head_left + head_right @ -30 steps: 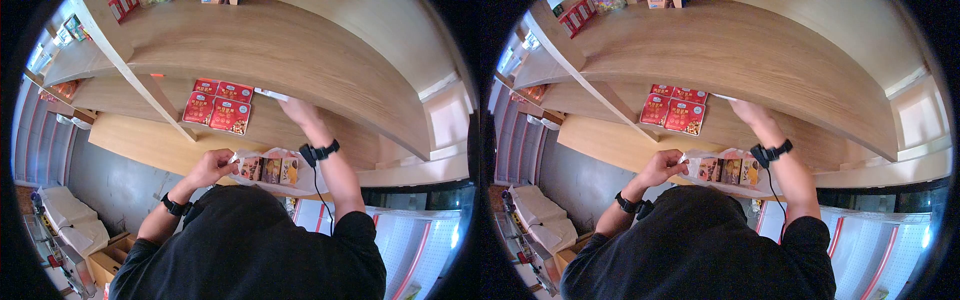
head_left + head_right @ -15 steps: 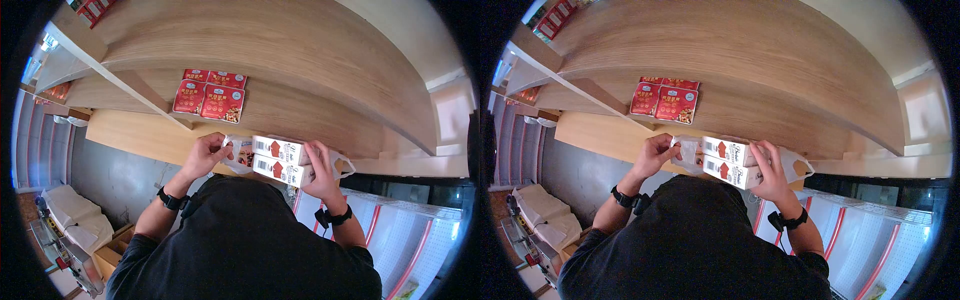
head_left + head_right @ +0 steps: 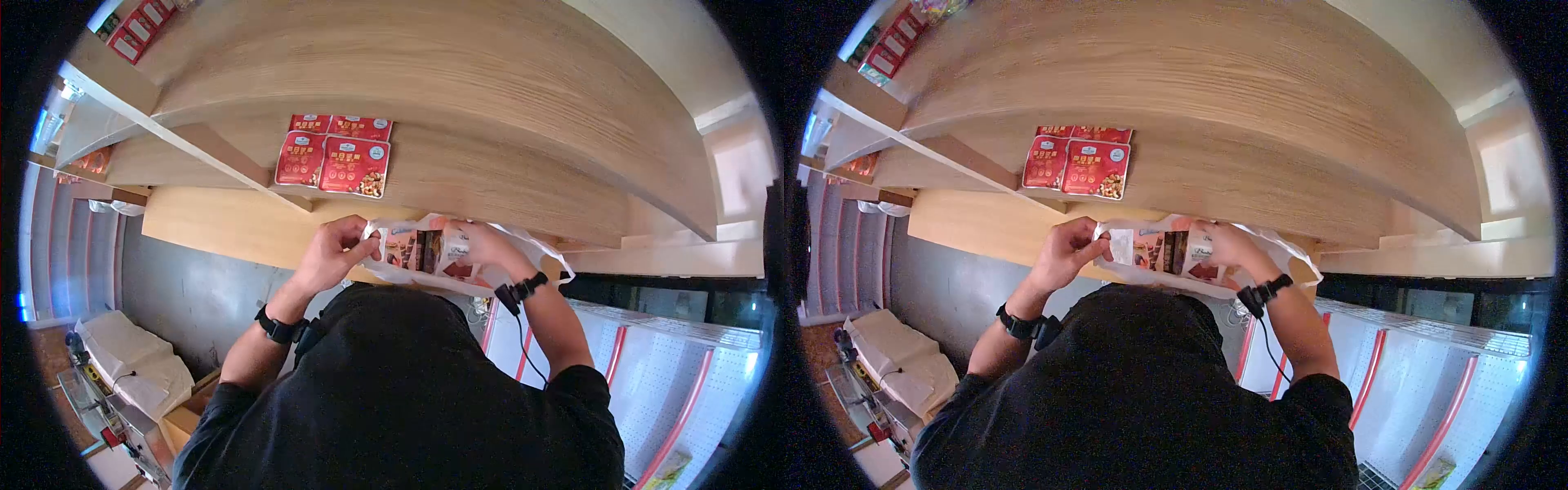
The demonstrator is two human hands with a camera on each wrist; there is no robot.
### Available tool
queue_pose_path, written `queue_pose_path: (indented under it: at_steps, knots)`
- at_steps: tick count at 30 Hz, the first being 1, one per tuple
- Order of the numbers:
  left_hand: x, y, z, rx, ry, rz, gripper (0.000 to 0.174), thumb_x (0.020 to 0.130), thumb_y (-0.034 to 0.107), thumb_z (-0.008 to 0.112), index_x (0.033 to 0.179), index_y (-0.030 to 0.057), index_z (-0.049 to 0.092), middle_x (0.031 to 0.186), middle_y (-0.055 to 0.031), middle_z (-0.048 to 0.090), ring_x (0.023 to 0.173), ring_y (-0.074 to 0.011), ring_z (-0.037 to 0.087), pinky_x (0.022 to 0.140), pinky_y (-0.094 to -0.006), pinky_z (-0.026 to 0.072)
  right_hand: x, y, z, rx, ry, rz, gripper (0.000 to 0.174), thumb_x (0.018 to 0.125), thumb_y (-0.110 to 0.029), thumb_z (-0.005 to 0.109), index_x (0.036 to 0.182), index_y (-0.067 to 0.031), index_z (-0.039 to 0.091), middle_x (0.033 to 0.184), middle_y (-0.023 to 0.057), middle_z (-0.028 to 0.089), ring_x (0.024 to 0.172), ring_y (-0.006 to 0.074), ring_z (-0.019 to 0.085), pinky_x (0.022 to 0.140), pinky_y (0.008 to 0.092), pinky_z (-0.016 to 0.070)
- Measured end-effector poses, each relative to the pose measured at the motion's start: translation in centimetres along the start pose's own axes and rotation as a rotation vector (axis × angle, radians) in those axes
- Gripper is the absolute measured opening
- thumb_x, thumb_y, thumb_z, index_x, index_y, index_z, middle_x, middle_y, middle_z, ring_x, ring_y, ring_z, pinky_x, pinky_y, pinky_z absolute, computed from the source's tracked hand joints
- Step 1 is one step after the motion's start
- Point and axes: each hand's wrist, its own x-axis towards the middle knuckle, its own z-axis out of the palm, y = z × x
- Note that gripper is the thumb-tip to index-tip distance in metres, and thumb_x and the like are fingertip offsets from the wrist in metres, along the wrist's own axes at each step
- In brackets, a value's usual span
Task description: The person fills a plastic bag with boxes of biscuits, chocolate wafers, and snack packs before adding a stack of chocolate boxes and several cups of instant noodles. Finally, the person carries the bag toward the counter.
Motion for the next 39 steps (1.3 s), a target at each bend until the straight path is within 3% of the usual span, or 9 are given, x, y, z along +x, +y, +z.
queue_pose_path:
  at_steps: [2,7,10,16,23,25,29,32,39]
  knots:
    - [-0.4,0.3,0.1,0.019,0.011,-0.022,0.010,0.100,0.007,0.064,0.102,-0.0022,0.063,0.087,-0.0060,0.072,0.082,-0.0111,0.067,0.076,-0.0275,0.0532,2.5,2.3,1.1,0.021,-0.016,-0.033,0.095,0.059,-0.026,0.091,0.144,-0.0079,0.052,0.137,0.0240,0.059,0.126,0.0380,0.057,0.106,0.0421,0.0473]
    - [-0.8,0.1,0.1,0.008,0.006,-0.033,0.010,0.100,0.008,0.064,0.104,-0.0015,0.063,0.089,-0.0068,0.073,0.084,-0.0115,0.067,0.077,-0.0276,0.0526,6.2,2.0,1.0,0.057,-0.125,-0.036,0.090,0.061,-0.040,0.092,0.141,-0.0176,0.058,0.134,0.0124,0.066,0.121,0.0308,0.062,0.102,0.0418,0.0483]
    - [-0.7,-0.4,-0.2,0.007,0.045,-0.021,0.012,0.100,0.010,0.064,0.105,-0.0015,0.063,0.091,-0.0071,0.073,0.085,-0.0119,0.067,0.079,-0.0274,0.0525,6.7,2.9,2.0,0.133,-0.306,0.050,0.098,0.057,-0.033,0.094,0.146,-0.0180,0.054,0.140,0.0081,0.063,0.128,0.0260,0.057,0.108,0.0356,0.0428]
    - [-0.6,-0.9,0.3,-0.097,0.070,0.052,0.012,0.101,0.010,0.064,0.106,-0.0004,0.062,0.093,-0.0074,0.074,0.087,-0.0121,0.068,0.080,-0.0277,0.0521,5.0,0.0,1.3,-0.102,-0.413,0.126,0.103,0.057,-0.054,0.090,0.148,-0.0244,0.053,0.149,0.0057,0.054,0.136,0.0329,0.049,0.115,0.0407,0.0357]
    - [-0.2,-0.2,-0.2,-0.045,0.030,0.041,0.010,0.100,0.007,0.064,0.106,-0.0005,0.061,0.094,-0.0075,0.074,0.088,-0.0120,0.068,0.081,-0.0279,0.0520,7.0,3.4,4.8,0.154,-0.256,0.389,0.113,0.070,-0.074,0.076,0.155,-0.0095,0.039,0.159,0.0280,0.032,0.146,0.0380,0.037,0.121,0.0403,0.0274]
    - [-0.1,-0.6,-0.2,-0.061,0.026,0.044,0.010,0.100,0.006,0.064,0.106,-0.0004,0.061,0.093,-0.0075,0.074,0.088,-0.0119,0.068,0.080,-0.0278,0.0520,9.5,9.1,9.9,0.126,-0.130,0.331,0.108,0.072,-0.072,0.076,0.153,-0.0089,0.042,0.156,0.0260,0.039,0.142,0.0376,0.042,0.119,0.0412,0.0310]
    - [-0.2,-0.6,-0.4,-0.065,0.022,0.037,0.010,0.099,0.005,0.064,0.106,-0.0004,0.061,0.094,-0.0078,0.074,0.088,-0.0120,0.068,0.081,-0.0277,0.0522,5.3,2.9,5.7,0.183,0.061,0.229,0.079,0.075,-0.048,0.086,0.136,-0.0059,0.060,0.125,0.0147,0.069,0.118,0.0282,0.063,0.103,0.0396,0.0477]
    - [-0.2,-0.8,-0.6,-0.082,0.019,0.050,0.009,0.099,0.005,0.064,0.106,-0.0005,0.061,0.094,-0.0077,0.074,0.088,-0.0119,0.068,0.080,-0.0274,0.0522,4.6,4.1,8.5,0.604,0.050,0.284,0.062,0.081,-0.036,0.083,0.131,-0.0052,0.063,0.122,0.0106,0.071,0.111,0.0253,0.066,0.098,0.0377,0.0506]
    - [-0.1,-0.5,-0.6,-0.071,0.003,0.035,0.010,0.099,0.004,0.064,0.106,-0.0013,0.061,0.094,-0.0076,0.074,0.089,-0.0122,0.069,0.081,-0.0271,0.0526,4.2,4.9,10.3,0.502,-0.070,0.272,0.052,0.085,-0.031,0.080,0.126,-0.0043,0.066,0.115,0.0132,0.073,0.105,0.0260,0.069,0.094,0.0374,0.0517]
